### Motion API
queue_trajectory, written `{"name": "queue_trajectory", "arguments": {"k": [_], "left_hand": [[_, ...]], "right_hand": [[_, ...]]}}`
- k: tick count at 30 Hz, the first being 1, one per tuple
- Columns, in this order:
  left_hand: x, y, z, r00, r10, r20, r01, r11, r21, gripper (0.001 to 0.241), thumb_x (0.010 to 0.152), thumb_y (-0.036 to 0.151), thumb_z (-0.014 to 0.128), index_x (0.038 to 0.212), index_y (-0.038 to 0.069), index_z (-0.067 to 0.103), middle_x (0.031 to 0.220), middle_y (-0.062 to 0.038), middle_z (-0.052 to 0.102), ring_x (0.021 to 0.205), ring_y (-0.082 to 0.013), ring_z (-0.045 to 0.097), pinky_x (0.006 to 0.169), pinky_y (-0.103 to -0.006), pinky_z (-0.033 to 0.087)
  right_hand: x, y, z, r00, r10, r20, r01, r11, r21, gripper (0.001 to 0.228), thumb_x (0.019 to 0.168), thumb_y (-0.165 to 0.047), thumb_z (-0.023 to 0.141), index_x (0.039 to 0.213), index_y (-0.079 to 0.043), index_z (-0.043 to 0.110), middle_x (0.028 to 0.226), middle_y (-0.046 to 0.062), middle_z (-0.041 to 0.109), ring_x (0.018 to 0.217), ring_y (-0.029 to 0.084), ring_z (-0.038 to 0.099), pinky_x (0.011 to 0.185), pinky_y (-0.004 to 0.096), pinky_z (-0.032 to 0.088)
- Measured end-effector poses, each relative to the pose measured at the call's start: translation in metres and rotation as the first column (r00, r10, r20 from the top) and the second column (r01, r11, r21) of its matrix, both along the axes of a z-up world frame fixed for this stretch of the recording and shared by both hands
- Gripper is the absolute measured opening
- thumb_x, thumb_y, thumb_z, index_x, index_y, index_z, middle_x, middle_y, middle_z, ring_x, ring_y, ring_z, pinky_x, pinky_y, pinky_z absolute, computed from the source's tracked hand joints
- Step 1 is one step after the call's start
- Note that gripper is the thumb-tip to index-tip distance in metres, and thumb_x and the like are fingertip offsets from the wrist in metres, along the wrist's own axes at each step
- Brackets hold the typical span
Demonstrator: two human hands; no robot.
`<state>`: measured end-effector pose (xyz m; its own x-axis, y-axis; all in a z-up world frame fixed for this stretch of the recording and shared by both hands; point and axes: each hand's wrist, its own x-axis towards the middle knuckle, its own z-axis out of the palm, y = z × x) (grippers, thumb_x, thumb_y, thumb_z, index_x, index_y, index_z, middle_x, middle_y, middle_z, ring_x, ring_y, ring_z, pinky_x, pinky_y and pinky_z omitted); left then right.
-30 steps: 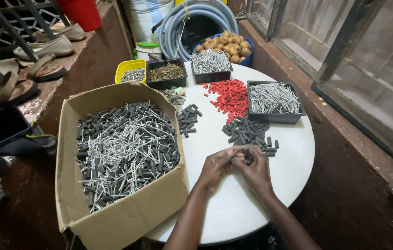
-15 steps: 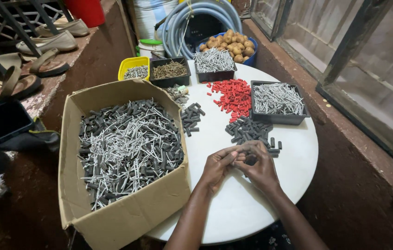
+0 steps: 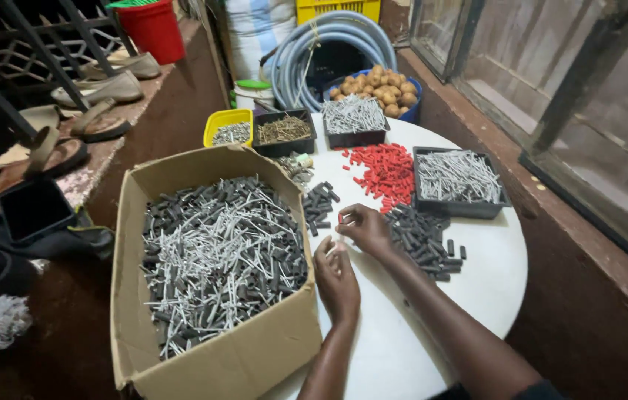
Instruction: Assembling plastic wall plugs by inserting metal nails into them by hand
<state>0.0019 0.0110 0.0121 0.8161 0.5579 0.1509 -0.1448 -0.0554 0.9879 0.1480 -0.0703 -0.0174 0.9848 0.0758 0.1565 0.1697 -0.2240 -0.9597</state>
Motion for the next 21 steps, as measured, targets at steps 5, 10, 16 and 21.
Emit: {"name": "queue_trajectory", "arguments": {"k": [5,10,16,21], "left_hand": [[0.003,-0.005,-0.007,0.996,0.078,0.051,-0.081,0.995,0.065,0.041,0.094,0.033,0.056,0.130,0.014,0.055,0.121,-0.017,0.069,0.105,-0.0275,0.072,0.088,-0.0368,0.056],[0.001,-0.007,0.001,0.996,0.075,0.038,-0.076,0.996,0.039,0.039,0.094,0.029,0.055,0.130,0.013,0.054,0.123,-0.018,0.066,0.106,-0.0282,0.072,0.091,-0.0370,0.056],[0.000,-0.008,0.005,0.999,0.022,0.048,-0.026,0.997,0.074,0.041,0.096,0.031,0.053,0.132,0.012,0.053,0.127,-0.013,0.063,0.111,-0.0252,0.068,0.092,-0.0369,0.056],[-0.001,-0.013,0.002,0.996,0.036,0.076,-0.050,0.982,0.184,0.037,0.096,0.027,0.055,0.129,0.013,0.052,0.123,-0.013,0.059,0.111,-0.0276,0.064,0.093,-0.0391,0.054]], "right_hand": [[0.012,0.033,0.020,0.992,-0.008,0.129,0.058,0.920,-0.387,0.034,0.067,-0.026,0.086,0.100,-0.028,0.076,0.098,0.000,0.073,0.081,0.015,0.068,0.071,0.030,0.050],[-0.003,0.051,0.059,0.999,0.037,-0.024,-0.044,0.879,-0.474,0.039,0.074,-0.013,0.082,0.110,-0.026,0.074,0.113,0.003,0.073,0.091,0.016,0.069,0.064,0.027,0.053],[-0.002,0.048,0.056,0.995,0.069,-0.068,-0.092,0.897,-0.432,0.037,0.080,-0.009,0.077,0.116,-0.019,0.072,0.106,0.004,0.074,0.085,0.015,0.067,0.066,0.027,0.053],[0.014,0.020,0.053,0.994,0.099,0.056,-0.066,0.904,-0.422,0.041,0.082,-0.007,0.073,0.120,-0.021,0.068,0.121,0.008,0.068,0.097,0.018,0.066,0.078,0.028,0.057]]}}
